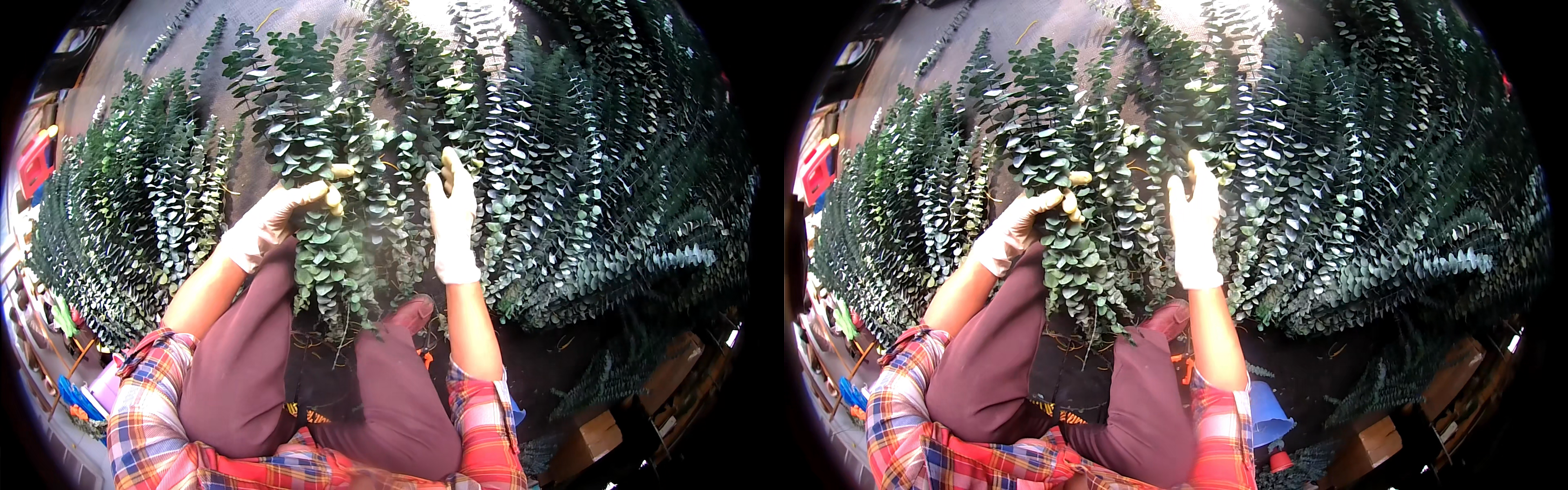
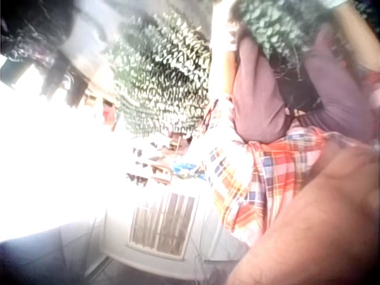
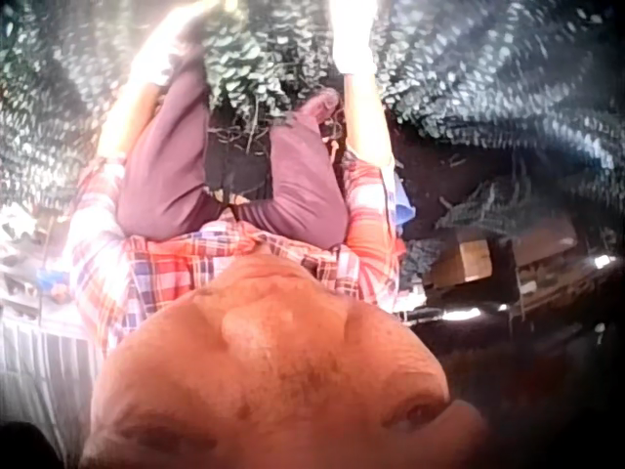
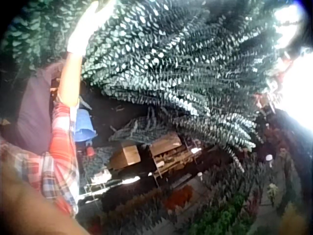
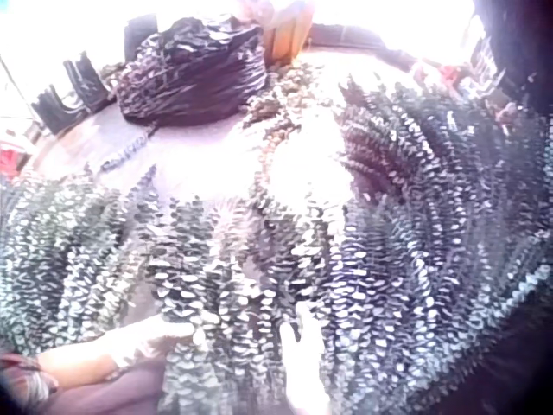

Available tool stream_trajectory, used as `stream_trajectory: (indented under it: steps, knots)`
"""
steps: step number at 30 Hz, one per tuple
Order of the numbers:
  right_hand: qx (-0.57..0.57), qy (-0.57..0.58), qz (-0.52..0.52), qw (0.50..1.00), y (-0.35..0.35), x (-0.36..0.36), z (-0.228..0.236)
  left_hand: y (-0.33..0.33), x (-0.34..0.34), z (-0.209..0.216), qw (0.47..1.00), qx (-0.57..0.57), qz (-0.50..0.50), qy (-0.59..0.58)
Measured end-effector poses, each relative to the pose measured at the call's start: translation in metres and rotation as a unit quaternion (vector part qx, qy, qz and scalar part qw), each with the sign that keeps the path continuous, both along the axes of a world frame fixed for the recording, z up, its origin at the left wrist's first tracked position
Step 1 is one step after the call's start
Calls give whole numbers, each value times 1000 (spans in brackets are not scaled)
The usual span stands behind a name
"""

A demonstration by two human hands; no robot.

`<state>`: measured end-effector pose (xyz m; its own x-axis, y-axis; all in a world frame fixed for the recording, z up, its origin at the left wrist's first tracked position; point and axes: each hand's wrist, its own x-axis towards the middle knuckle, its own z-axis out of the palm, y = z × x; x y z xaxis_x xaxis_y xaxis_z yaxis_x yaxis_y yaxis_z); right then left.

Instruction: The person sits on the floor and repeatedly picks up strands of artificial eucalyptus, untangles them, and arranges them into a larger bundle. The person handles the foliage by hand, occasionally using a blue bucket to hold the assembled pieces.

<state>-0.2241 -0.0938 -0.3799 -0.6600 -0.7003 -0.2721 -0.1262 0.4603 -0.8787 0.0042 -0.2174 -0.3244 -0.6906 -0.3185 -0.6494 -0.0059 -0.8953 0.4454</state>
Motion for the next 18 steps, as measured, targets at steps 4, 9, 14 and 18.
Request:
stream_trajectory:
  steps: [4, 9, 14, 18]
  knots:
    - [54, 205, 81, 974, -13, -18, -49, 2, -1, -7, 1000, 8, -20, -20]
    - [10, -55, 14, 998, 0, -17, -60, 0, 2, -14, 997, 1, -16, -70]
    - [5, -245, -50, 968, 1, -20, -7, -2, -1, -11, 998, -30, -17, -50]
    - [-42, -267, -63, 961, -14, -39, 30, 0, -4, -14, 999, -22, 7, -27]
